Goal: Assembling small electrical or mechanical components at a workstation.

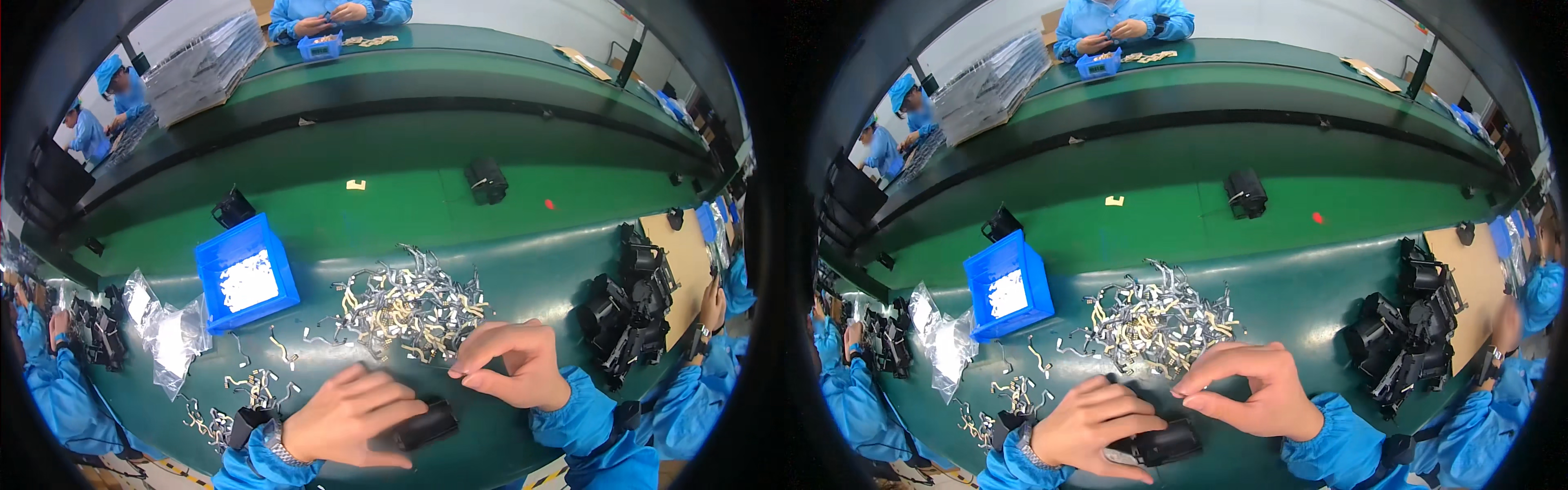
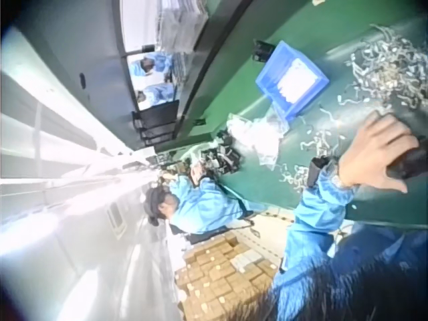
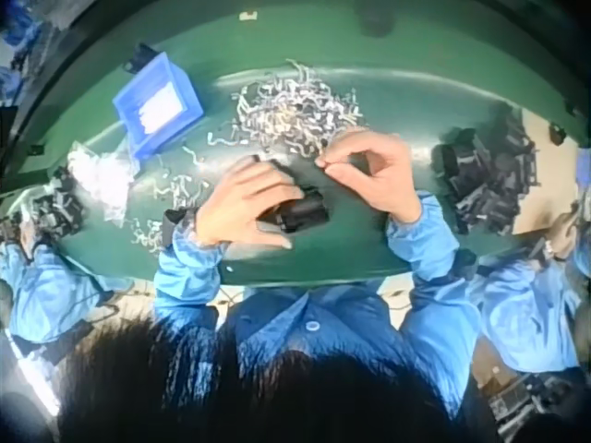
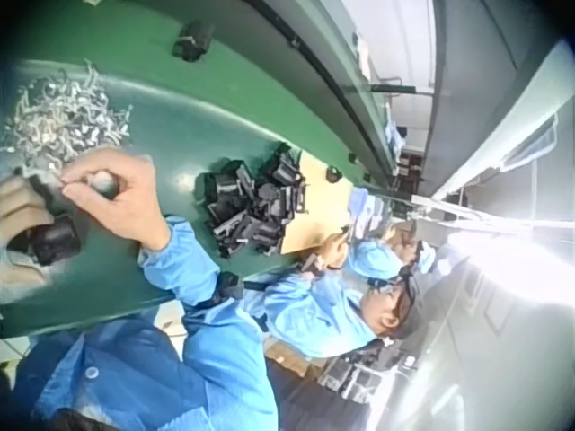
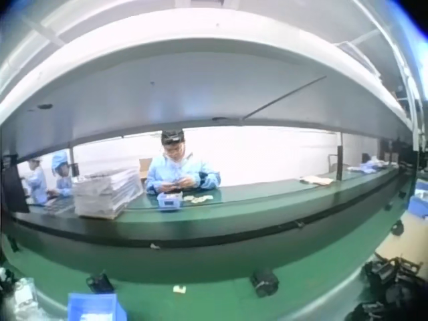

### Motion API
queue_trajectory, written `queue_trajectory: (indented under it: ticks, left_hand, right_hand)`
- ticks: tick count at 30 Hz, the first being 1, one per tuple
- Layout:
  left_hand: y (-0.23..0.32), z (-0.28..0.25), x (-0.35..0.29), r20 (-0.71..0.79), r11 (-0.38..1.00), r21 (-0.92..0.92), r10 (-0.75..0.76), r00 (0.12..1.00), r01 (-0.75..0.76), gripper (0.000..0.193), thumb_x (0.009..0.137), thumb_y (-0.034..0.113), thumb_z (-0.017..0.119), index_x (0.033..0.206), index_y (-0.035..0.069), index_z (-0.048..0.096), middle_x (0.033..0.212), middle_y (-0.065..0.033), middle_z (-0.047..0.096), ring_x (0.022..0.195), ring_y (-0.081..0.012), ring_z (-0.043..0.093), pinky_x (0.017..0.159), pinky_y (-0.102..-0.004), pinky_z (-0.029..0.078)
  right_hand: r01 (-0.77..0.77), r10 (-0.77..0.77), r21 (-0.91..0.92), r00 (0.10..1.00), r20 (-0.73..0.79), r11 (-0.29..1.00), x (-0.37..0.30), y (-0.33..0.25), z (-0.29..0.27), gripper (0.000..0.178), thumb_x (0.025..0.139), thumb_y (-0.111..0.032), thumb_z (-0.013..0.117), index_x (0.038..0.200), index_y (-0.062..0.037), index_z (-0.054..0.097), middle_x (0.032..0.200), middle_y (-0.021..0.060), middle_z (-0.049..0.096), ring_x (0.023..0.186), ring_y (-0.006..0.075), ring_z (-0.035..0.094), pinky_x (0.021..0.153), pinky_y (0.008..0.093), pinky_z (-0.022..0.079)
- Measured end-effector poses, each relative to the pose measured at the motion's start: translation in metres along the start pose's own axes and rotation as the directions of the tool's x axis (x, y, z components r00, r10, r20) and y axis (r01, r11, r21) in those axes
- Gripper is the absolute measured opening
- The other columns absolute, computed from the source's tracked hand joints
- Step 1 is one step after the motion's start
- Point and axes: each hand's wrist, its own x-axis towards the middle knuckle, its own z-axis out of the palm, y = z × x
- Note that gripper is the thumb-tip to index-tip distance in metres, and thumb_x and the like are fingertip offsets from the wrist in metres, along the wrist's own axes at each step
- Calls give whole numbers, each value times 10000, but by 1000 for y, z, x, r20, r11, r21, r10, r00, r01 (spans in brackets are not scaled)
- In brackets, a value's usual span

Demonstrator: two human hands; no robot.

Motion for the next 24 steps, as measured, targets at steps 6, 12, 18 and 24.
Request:
queue_trajectory:
  ticks: [6,12,18,24]
  left_hand:
    - [0,6,2,-17,999,36,-26,1000,27,562,730,405,890,1208,147,745,1101,20,700,901,-161,635,733,-327,425]
    - [-3,9,1,-47,999,3,-54,997,55,573,745,459,887,1211,155,755,1107,27,714,872,-161,632,716,-319,412]
    - [-4,12,-3,-35,998,-17,-58,998,57,577,763,450,885,1236,151,743,1121,22,712,869,-161,636,724,-318,425]
    - [-3,12,-3,-23,998,-13,-64,998,64,548,795,430,877,1250,157,738,1129,22,709,870,-164,644,735,-319,438]
  right_hand:
    - [186,-94,-115,833,545,976,11,-20,-12,107,863,-82,837,966,-98,814,1005,-18,791,907,215,705,806,350,549]
    - [264,-68,-196,739,670,944,8,-20,-5,127,893,-156,817,1020,-153,817,1047,-83,770,919,196,649,819,341,519]
    - [294,-88,-211,751,655,932,8,-19,-7,127,885,-154,818,1011,-142,832,1063,-76,789,912,202,648,819,341,516]
    - [263,-45,-233,747,664,936,9,-17,-8,119,875,-142,823,993,-139,837,1047,-71,794,910,209,655,819,346,516]
